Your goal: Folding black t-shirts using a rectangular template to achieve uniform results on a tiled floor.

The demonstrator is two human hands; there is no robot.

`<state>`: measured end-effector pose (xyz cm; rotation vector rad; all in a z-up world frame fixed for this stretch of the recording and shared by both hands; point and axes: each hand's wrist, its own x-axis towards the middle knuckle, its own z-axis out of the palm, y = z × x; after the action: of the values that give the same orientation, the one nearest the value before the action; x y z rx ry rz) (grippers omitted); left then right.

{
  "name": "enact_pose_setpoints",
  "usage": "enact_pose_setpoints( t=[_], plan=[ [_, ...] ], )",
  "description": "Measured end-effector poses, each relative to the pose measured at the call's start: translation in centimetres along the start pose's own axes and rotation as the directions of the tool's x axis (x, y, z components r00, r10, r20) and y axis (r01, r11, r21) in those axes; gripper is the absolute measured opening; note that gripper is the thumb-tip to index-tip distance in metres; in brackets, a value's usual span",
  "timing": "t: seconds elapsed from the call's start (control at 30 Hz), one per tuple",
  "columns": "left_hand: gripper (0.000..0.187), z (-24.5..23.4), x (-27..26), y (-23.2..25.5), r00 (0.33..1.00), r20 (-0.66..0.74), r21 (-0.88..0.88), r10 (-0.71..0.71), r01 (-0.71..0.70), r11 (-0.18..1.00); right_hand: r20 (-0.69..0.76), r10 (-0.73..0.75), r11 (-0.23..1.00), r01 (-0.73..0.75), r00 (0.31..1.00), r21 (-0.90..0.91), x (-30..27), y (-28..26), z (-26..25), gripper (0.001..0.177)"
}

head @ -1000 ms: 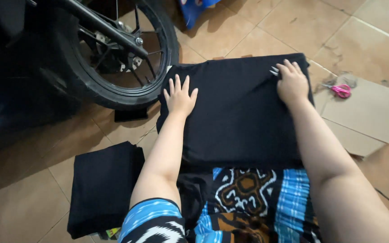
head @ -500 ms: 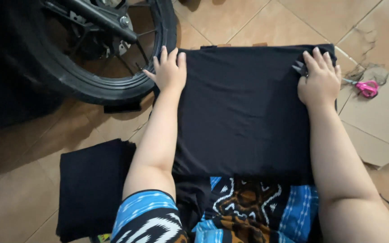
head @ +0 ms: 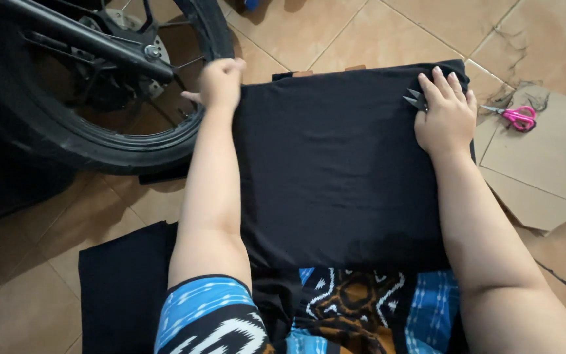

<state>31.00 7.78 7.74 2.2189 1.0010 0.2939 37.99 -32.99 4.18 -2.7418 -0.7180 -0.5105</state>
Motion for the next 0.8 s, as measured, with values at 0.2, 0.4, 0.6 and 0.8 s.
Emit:
enact_pose_setpoints(
  t=[0.2, 0.4, 0.6, 0.8],
  plan=[
    [0.100, -0.2, 2.9, -4.8, 0.942, -0.243, 0.413, 0.230, -0.114, 0.904, 0.028, 0.022, 1.000, -0.022, 0.999, 0.012, -0.1, 0.0, -0.2, 0.063],
    [0.088, 1.1, -5.6, -3.6, 0.871, -0.034, 0.453, 0.490, -0.424, 0.784, 0.012, 0.060, 0.998, -0.060, 0.998, 0.001, 0.0, 0.2, 0.4, 0.063],
    [0.078, 2.9, -10.1, -4.4, 0.949, 0.178, 0.517, 0.260, -0.315, 0.796, 0.042, 0.108, 0.994, -0.107, 0.993, -0.027, 0.4, 0.3, 0.6, 0.062],
    [0.076, 2.7, -10.6, -3.6, 0.948, 0.152, 0.524, 0.279, -0.316, 0.790, 0.013, 0.119, 0.991, -0.118, 0.993, -0.060, 1.7, 1.3, 1.1, 0.058]
  ],
)
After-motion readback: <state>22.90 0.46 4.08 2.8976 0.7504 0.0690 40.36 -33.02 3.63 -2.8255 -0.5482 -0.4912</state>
